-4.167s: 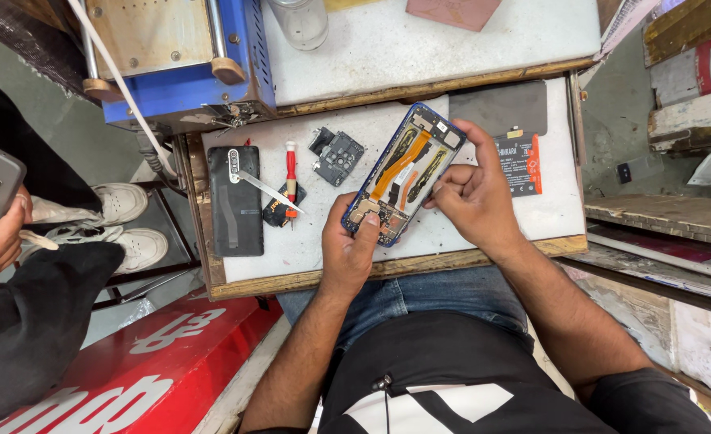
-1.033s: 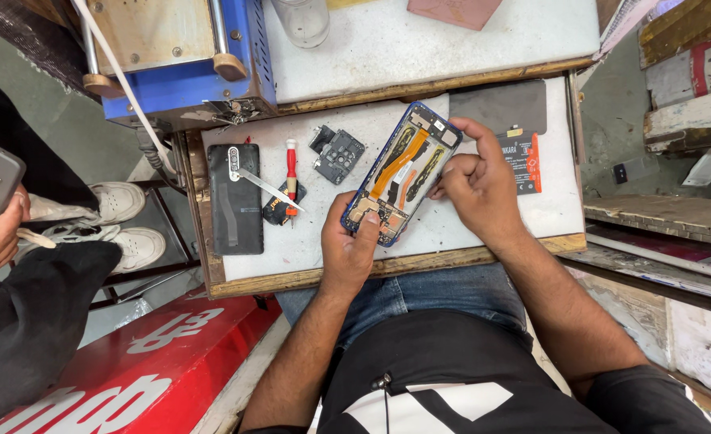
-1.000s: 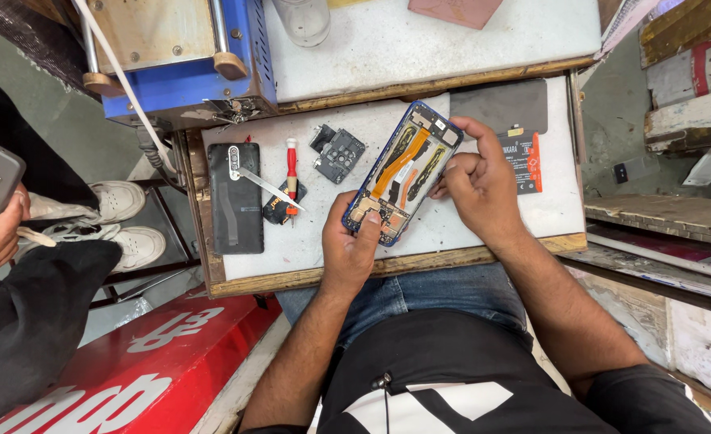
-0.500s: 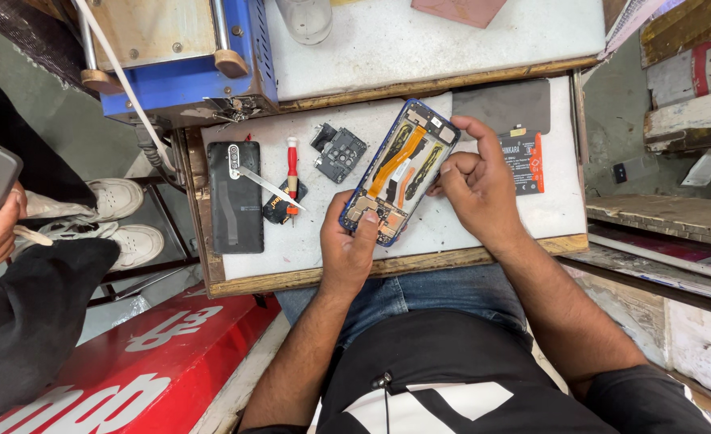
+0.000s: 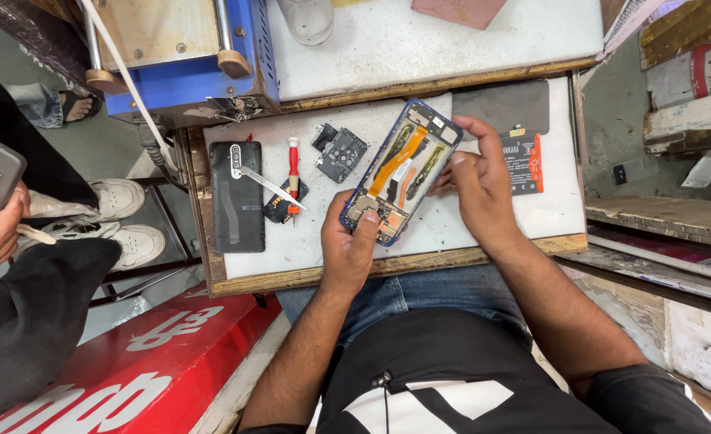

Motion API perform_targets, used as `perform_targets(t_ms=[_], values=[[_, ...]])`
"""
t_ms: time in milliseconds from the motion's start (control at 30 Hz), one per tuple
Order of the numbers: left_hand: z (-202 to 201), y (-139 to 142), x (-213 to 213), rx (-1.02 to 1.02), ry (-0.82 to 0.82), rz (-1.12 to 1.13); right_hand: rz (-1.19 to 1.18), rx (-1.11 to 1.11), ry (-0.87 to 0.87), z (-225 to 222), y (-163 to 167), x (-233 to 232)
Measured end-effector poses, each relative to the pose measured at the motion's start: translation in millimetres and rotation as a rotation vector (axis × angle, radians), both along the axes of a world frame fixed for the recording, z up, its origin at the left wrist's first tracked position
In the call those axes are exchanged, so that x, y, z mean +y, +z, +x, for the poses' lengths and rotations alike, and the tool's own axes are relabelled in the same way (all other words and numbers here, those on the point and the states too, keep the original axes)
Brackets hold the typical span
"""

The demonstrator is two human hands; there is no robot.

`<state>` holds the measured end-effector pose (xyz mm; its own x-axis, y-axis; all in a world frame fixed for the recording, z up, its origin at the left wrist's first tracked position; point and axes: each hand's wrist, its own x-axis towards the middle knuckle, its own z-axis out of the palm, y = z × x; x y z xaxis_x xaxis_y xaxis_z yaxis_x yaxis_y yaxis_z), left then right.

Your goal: The person repairs a smartphone at a workbench. They use a screwdriver on the opened phone, remove internal components including the battery, and work on the exposed internals with a pry tool, handling the phone frame and parts throughout.

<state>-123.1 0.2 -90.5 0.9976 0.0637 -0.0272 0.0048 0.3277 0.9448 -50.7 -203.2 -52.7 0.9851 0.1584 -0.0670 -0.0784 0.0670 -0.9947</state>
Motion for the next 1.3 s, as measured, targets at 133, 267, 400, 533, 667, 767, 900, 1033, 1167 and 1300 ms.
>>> perform_targets(t_ms=[133, 267, 400, 533, 667, 767, 900, 1033, 1167, 1300], values=[[3, 3, 1, 0.047, -0.013, -0.172, 0.058, -0.027, 0.179, -2, 6, 5], [4, 1, 1, 0.071, -0.033, -0.299, 0.076, 0.022, 0.207, -1, 8, 4], [3, -3, 1, 0.035, -0.017, -0.190, 0.013, 0.074, 0.106, 1, 6, 2], [4, -2, 2, 0.068, -0.025, -0.367, 0.057, 0.047, 0.183, 0, 8, 3], [5, 3, 2, 0.085, -0.019, -0.384, 0.068, 0.010, 0.250, -3, 13, 3], [4, 5, 1, 0.079, -0.016, -0.356, 0.066, 0.075, 0.184, -3, 14, 4], [4, 3, 1, 0.090, -0.010, -0.319, 0.020, 0.094, 0.113, -2, 13, 6], [2, -2, 2, 0.074, 0.000, -0.300, 0.039, 0.091, 0.142, -1, 14, 7], [-1, -3, 0, -0.005, 0.021, -0.014, 0.021, 0.038, 0.170, -2, 16, 7], [-4, -3, -4, -0.038, 0.006, 0.045, -0.017, 0.043, 0.138, -2, 11, 7]])
